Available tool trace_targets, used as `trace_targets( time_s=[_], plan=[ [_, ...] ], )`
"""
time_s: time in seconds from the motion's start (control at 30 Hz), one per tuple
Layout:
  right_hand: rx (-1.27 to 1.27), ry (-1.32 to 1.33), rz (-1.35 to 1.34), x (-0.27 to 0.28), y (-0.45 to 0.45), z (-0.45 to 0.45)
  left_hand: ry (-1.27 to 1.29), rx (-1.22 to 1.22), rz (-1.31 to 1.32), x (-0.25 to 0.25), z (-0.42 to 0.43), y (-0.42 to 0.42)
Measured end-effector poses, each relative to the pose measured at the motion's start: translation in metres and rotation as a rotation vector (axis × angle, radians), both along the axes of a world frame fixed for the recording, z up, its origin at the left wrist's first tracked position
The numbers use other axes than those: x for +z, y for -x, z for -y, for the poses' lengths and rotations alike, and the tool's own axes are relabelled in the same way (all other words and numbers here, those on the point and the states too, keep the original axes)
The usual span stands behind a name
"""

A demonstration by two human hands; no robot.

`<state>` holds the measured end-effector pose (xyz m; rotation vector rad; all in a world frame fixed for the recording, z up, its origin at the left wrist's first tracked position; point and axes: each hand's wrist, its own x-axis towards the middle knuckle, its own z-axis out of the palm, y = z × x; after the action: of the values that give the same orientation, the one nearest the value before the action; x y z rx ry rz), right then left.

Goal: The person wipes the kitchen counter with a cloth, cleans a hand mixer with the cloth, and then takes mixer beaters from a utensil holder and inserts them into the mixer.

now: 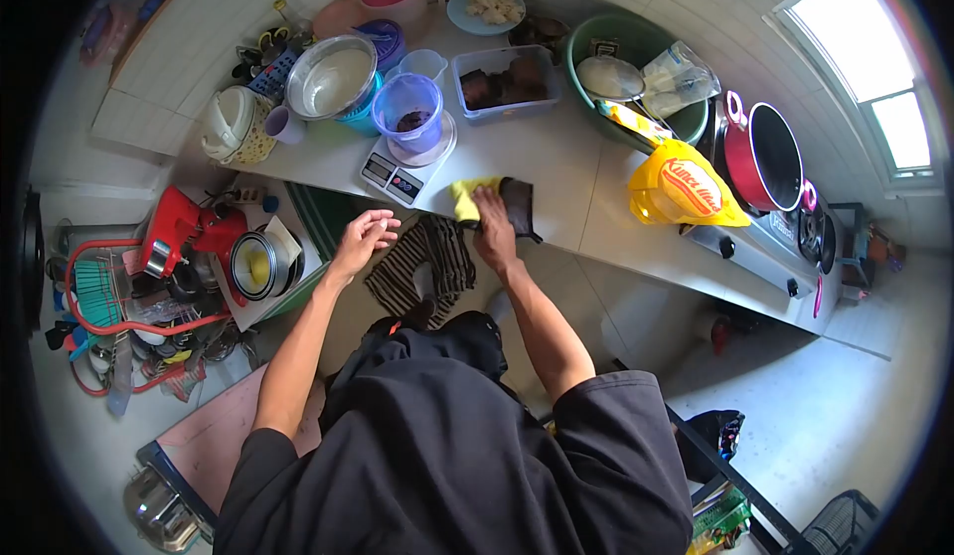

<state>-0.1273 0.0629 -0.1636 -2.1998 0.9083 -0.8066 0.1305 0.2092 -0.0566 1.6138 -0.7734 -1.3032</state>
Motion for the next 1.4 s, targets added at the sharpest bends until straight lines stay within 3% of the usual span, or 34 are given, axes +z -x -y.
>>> trace_targets(
  time_s=[0.2,0.27,0.33,0.4,0.43,0.5,0.57,0.63,0.7,0.87,0.97,1.1,1.17,1.2,1.3,1.4],
  plan=[
    [0.118,-0.418,-0.08,0.039,0.053,-0.024,0.02,-0.054,-0.021,-0.004,0.019,0.016],
    [-0.129,-0.43,-0.017,0.049,0.079,-0.018,0.04,-0.044,-0.033,-0.004,0.025,0.022],
    [-0.308,-0.243,0.131,0.061,0.1,0.009,0.041,-0.033,-0.043,-0.008,0.025,0.025],
    [-0.542,-0.224,0.024,0.061,0.113,0.046,0.038,-0.035,-0.051,-0.011,0.026,0.025],
    [-0.621,-0.09,-0.002,0.064,0.11,0.061,0.035,-0.036,-0.057,-0.012,0.026,0.026],
    [-0.498,0.029,-0.195,0.038,0.112,0.099,0.035,-0.035,-0.064,-0.013,0.024,0.025],
    [-0.446,-0.02,-0.197,-0.006,0.096,0.119,0.024,-0.024,-0.06,-0.013,0.018,0.022],
    [-0.463,-0.004,-0.451,-0.012,0.055,0.112,0.014,-0.002,-0.048,-0.009,0.012,0.018],
    [-0.384,0.047,-0.429,-0.031,0.021,0.116,-0.015,0.028,-0.049,-0.004,0.002,0.011],
    [-0.13,0.033,-0.4,-0.008,-0.044,0.081,-0.058,0.076,-0.035,-0.007,-0.026,-0.01],
    [0.063,0.099,-0.265,-0.01,-0.051,0.035,-0.071,0.107,-0.057,-0.01,-0.032,-0.017],
    [0.354,0.136,-0.302,0.015,-0.026,-0.012,-0.07,0.105,-0.091,-0.018,-0.031,-0.013],
    [0.456,-0.15,-0.395,0.031,-0.006,-0.023,-0.063,0.117,-0.11,-0.022,-0.025,-0.006],
    [0.402,-0.263,-0.385,0.057,0.002,-0.028,-0.058,0.122,-0.118,-0.022,-0.02,-0.003],
    [0.065,-0.115,-0.134,0.055,0.055,-0.027,-0.051,0.077,-0.13,-0.02,-0.009,0.007],
    [-0.345,-0.28,-0.002,0.091,0.098,-0.002,-0.056,0.05,-0.147,-0.023,0.0,0.017]
  ],
)
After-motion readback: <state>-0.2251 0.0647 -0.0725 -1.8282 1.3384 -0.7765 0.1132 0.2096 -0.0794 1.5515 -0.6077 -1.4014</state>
